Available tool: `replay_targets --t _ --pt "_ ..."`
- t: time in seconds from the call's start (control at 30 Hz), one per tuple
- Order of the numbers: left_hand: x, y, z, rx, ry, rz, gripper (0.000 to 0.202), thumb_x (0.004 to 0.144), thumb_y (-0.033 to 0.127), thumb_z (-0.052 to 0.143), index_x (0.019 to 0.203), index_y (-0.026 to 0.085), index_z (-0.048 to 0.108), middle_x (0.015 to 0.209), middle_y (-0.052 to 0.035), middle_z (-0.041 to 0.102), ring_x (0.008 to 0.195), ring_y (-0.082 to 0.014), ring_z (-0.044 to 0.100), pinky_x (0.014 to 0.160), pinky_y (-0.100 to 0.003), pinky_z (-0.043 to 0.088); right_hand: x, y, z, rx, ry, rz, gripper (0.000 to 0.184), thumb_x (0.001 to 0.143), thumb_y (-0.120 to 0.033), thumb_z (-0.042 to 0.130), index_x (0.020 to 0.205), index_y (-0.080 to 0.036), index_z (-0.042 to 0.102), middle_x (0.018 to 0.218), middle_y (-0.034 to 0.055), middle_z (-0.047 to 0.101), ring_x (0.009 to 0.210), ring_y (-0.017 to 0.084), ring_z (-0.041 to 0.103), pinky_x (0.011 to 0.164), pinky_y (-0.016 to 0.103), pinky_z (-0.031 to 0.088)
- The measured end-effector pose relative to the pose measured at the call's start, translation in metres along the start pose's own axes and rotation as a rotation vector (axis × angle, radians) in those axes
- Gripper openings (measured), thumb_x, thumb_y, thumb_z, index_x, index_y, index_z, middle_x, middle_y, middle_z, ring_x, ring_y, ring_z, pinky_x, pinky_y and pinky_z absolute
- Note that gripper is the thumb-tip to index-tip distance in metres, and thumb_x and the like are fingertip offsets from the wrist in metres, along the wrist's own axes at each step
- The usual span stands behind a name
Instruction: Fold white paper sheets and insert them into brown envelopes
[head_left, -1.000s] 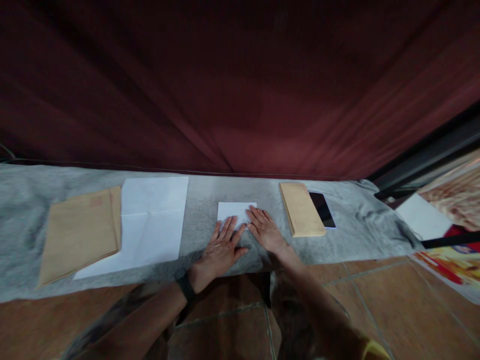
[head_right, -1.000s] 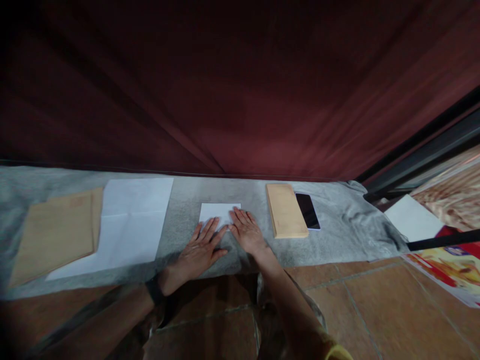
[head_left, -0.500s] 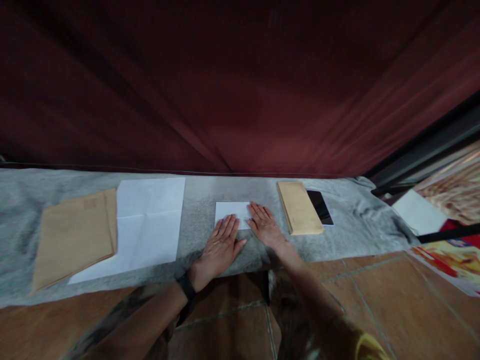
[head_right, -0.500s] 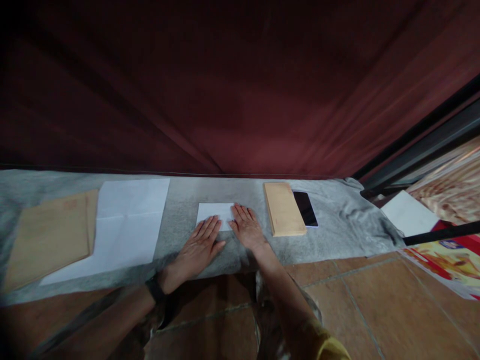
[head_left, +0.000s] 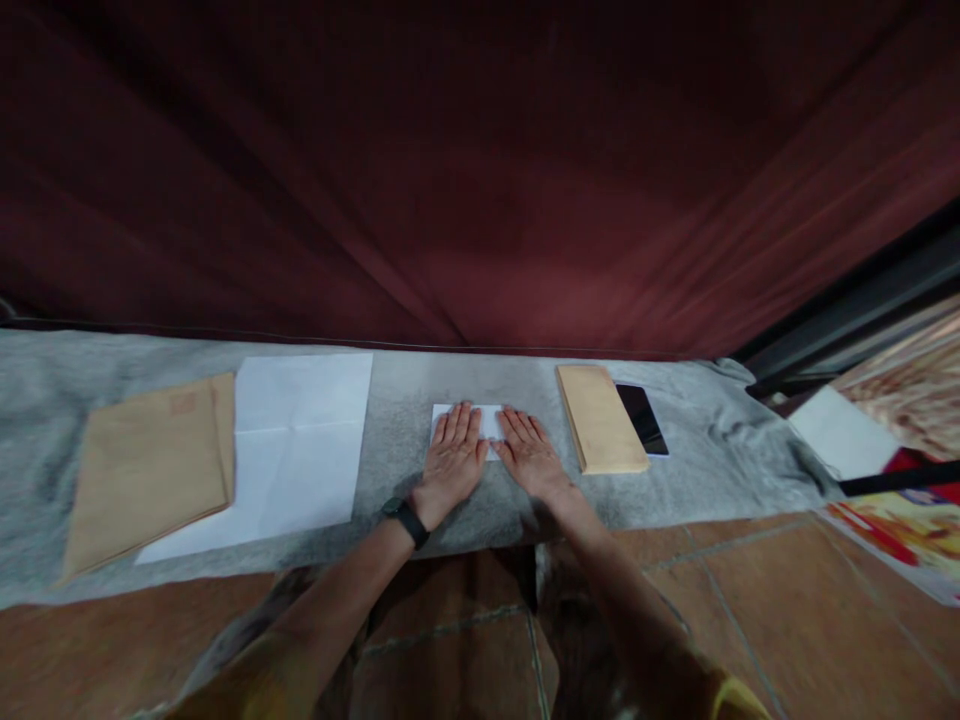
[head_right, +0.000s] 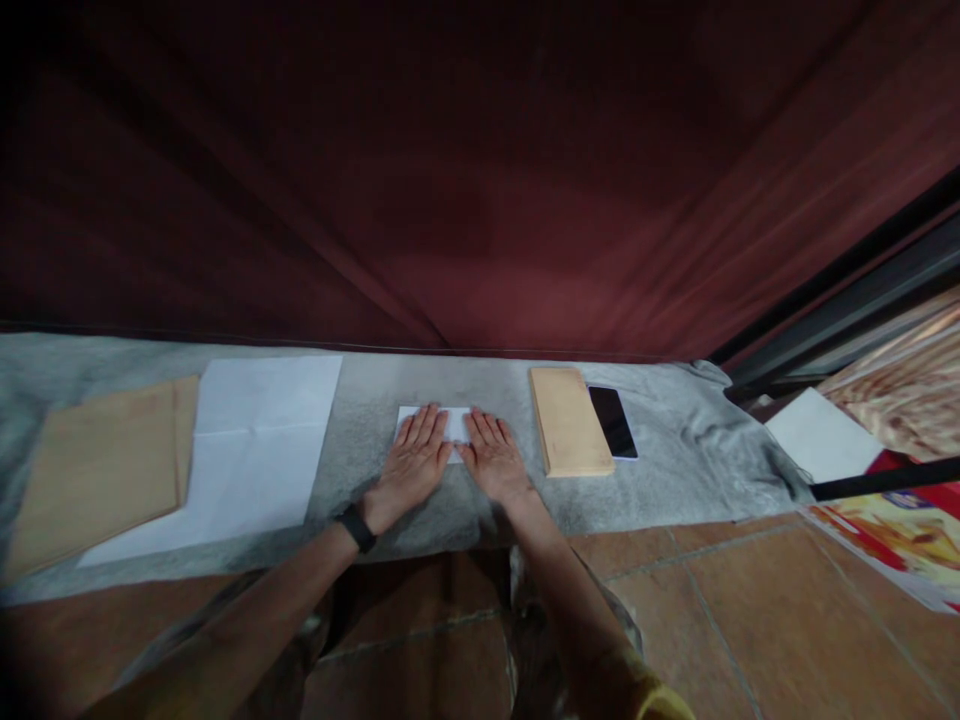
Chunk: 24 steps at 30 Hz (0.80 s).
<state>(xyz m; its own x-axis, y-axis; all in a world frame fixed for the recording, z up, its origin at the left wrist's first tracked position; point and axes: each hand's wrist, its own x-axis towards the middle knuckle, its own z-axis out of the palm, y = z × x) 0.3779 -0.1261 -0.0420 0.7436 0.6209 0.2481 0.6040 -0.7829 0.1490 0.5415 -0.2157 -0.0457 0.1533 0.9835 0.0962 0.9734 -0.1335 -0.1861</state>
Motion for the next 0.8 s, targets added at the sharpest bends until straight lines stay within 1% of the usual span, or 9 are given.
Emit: replay_targets --t 0.2,0.33,0.43,0.57,0.7,0.8 --pt "0.003 -0.003 -0.003 0.015 -0.065 -0.056 0.059 0.104 0.036 0.03 0.157 0.01 0.037 0.166 -0.0159 0.031 0.156 -0.0281 0.024 0.127 -0.049 0.018 0.0 0.0 -0.002 -0.002 -0.015 0.007 0.059 0.107 -0.043 0.035 0.16 -0.016 0.032 0.167 0.0081 0.028 0.155 0.025 0.027 0.127 0.046 0.022" --pt "0.004 -0.011 -0.005 0.026 -0.103 -0.104 0.062 0.104 0.04 0.03 0.157 0.01 0.037 0.166 -0.0171 0.03 0.155 -0.0293 0.026 0.127 -0.05 0.019 -0.001 0.002 -0.006 0.0 -0.032 0.008 0.061 0.107 -0.045 0.036 0.16 -0.017 0.031 0.167 0.008 0.028 0.155 0.025 0.027 0.127 0.047 0.022" --pt "0.001 -0.018 -0.005 0.046 -0.082 -0.118 0.063 0.104 0.043 0.028 0.157 0.01 0.037 0.165 -0.0167 0.033 0.154 -0.029 0.028 0.125 -0.05 0.022 -0.002 0.004 -0.009 0.006 -0.049 0.01 0.062 0.107 -0.047 0.036 0.161 -0.015 0.031 0.167 0.0075 0.028 0.155 0.025 0.025 0.128 0.045 0.021" --pt "-0.004 -0.027 -0.007 0.077 -0.051 -0.118 0.065 0.104 0.047 0.027 0.156 0.01 0.038 0.163 -0.0168 0.037 0.153 -0.0295 0.031 0.124 -0.05 0.025 -0.004 0.008 -0.012 0.021 -0.056 0.028 0.064 0.107 -0.05 0.036 0.161 -0.018 0.03 0.167 0.0064 0.029 0.155 0.025 0.025 0.127 0.046 0.022" --pt "-0.006 -0.032 -0.009 0.095 -0.05 -0.105 0.065 0.104 0.049 0.027 0.157 0.012 0.037 0.162 -0.0175 0.038 0.152 -0.0296 0.033 0.124 -0.05 0.024 -0.005 0.008 -0.013 0.033 -0.045 0.039 0.064 0.106 -0.052 0.037 0.161 -0.02 0.03 0.167 0.0061 0.029 0.155 0.025 0.026 0.127 0.047 0.023" --pt "-0.007 -0.033 -0.01 0.108 -0.052 -0.092 0.07 0.103 0.055 0.027 0.157 0.01 0.036 0.163 -0.0192 0.036 0.153 -0.0307 0.032 0.124 -0.051 0.024 -0.004 0.007 -0.013 0.045 -0.041 0.04 0.064 0.106 -0.052 0.04 0.161 -0.021 0.031 0.167 0.0051 0.03 0.155 0.025 0.025 0.127 0.047 0.023"
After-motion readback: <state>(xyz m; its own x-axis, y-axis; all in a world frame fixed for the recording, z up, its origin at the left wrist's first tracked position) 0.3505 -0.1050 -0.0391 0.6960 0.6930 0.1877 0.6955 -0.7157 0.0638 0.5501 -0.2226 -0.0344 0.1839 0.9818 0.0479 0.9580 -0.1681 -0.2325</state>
